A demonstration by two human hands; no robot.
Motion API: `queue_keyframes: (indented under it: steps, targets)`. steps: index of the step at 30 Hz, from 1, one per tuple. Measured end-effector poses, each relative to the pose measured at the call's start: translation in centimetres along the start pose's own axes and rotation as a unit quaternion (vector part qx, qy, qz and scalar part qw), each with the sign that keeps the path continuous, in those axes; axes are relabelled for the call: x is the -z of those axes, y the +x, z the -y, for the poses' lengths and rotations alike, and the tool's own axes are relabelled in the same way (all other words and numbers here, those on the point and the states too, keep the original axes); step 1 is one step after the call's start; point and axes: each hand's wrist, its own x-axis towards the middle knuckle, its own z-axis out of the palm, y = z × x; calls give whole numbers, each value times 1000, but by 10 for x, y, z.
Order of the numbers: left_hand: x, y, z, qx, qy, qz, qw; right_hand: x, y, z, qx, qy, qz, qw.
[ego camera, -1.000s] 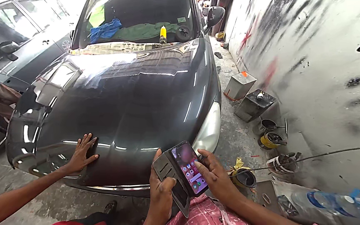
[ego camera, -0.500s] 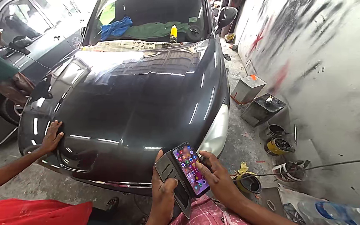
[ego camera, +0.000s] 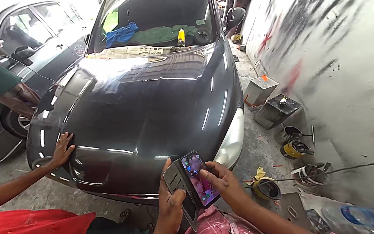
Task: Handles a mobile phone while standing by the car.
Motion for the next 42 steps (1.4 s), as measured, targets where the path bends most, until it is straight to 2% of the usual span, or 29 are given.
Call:
queue_keyframes:
  steps: [4,6,18,25,31,42]
  targets:
    - [18,0,3,-44,48,37,997,-15,9,15,-101,33,3,994]
    - [24,0,5,-60,58,47,995,-24,13,18,-126,25,3,992]
    - [39,1,-1,-60,73,77,993,-53,20,14,-144,7,-18,989]
    - [50,11,-10,9,7,16,1000,-33,15,20,-150,119,46,980]
    - [51,13,-21,67,-16,-32,997,-21,11,28,-160,155,97,970]
    - [46,12,-26,62,-17,-51,997,-17,20,31,-166,154,116,967]
